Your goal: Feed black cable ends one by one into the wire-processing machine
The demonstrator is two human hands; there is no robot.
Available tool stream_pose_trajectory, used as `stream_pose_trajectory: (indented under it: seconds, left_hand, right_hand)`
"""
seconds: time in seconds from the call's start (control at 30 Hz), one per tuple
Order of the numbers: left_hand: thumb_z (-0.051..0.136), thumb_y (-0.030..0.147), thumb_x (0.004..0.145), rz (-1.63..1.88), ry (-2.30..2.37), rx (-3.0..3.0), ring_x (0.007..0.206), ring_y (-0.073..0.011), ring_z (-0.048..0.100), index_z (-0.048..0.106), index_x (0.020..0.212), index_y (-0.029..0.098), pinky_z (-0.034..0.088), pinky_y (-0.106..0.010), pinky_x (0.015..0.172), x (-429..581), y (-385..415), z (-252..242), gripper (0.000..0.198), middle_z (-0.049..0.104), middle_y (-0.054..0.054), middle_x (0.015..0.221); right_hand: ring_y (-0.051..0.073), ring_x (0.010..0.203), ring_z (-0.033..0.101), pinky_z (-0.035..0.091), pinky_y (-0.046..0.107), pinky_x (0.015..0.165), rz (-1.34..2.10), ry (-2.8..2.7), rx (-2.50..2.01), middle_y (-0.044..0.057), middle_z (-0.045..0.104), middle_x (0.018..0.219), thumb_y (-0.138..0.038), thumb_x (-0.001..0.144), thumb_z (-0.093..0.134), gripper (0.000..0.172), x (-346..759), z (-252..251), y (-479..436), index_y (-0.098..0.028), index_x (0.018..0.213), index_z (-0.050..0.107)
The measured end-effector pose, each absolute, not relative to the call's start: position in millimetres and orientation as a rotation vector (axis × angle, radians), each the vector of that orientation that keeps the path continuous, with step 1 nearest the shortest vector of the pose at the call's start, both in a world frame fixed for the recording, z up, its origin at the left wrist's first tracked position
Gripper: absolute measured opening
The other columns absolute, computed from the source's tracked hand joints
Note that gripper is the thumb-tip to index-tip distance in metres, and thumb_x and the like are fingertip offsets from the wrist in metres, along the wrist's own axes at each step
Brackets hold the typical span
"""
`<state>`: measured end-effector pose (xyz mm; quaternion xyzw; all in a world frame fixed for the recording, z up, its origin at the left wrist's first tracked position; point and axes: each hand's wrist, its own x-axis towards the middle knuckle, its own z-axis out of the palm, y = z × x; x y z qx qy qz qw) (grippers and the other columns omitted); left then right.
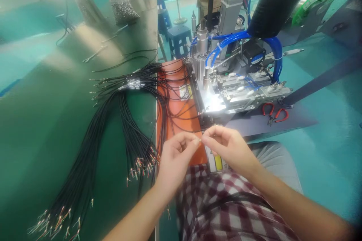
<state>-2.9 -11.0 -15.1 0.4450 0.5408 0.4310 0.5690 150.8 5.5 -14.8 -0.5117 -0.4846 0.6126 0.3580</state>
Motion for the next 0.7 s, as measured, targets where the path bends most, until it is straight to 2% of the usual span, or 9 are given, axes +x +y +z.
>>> stream_pose_trajectory:
  seconds: [0.17, 0.33, 0.47, 0.7]
  left_hand:
    - [0.068, 0.031, 0.08, 1.039, 1.248, 1.009, 0.069, -0.0096, 0.05, 0.063, 0.073, 0.014, 0.039, -0.02, 0.066, -1.5, -11.2, -14.8, 0.018, 0.06, 0.001, 0.071]
    - [0.067, 0.029, 0.081, 1.073, 1.207, 0.954, 0.061, -0.0062, 0.044, 0.064, 0.074, 0.014, 0.036, -0.018, 0.06, -1.0, -12.8, -15.7, 0.016, 0.057, 0.003, 0.068]
    - [0.067, 0.029, 0.081, 1.081, 1.194, 0.937, 0.056, -0.005, 0.038, 0.064, 0.073, 0.015, 0.034, -0.017, 0.057, 0.2, -12.1, -16.6, 0.017, 0.053, 0.004, 0.063]
    - [0.068, 0.03, 0.079, 1.04, 1.227, 0.963, 0.065, -0.0084, 0.046, 0.061, 0.071, 0.014, 0.037, -0.019, 0.063, 0.2, -12.4, -18.2, 0.019, 0.056, 0.001, 0.069]
  right_hand:
    - [0.008, 0.051, 0.044, 0.034, 0.02, 0.048, 1.566, -1.234, -1.26, -0.004, 0.054, 0.06, -0.03, 0.079, 0.065, 0.017, 148.3, -19.0, 4.3, -0.016, 0.073, 0.059]
    - [0.006, 0.046, 0.038, 0.033, 0.018, 0.045, 1.567, -1.199, -1.233, -0.009, 0.045, 0.051, -0.031, 0.082, 0.062, 0.019, 144.3, -17.4, -1.3, -0.017, 0.071, 0.056]
    - [0.005, 0.044, 0.037, 0.033, 0.018, 0.044, 1.603, -1.141, -1.259, -0.009, 0.044, 0.048, -0.032, 0.083, 0.061, 0.022, 142.3, -16.0, -4.0, -0.017, 0.07, 0.054]
    - [0.007, 0.046, 0.045, 0.037, 0.018, 0.047, 1.503, -1.142, -1.337, -0.008, 0.046, 0.049, -0.034, 0.085, 0.06, 0.02, 150.6, -16.1, -2.0, -0.016, 0.075, 0.059]
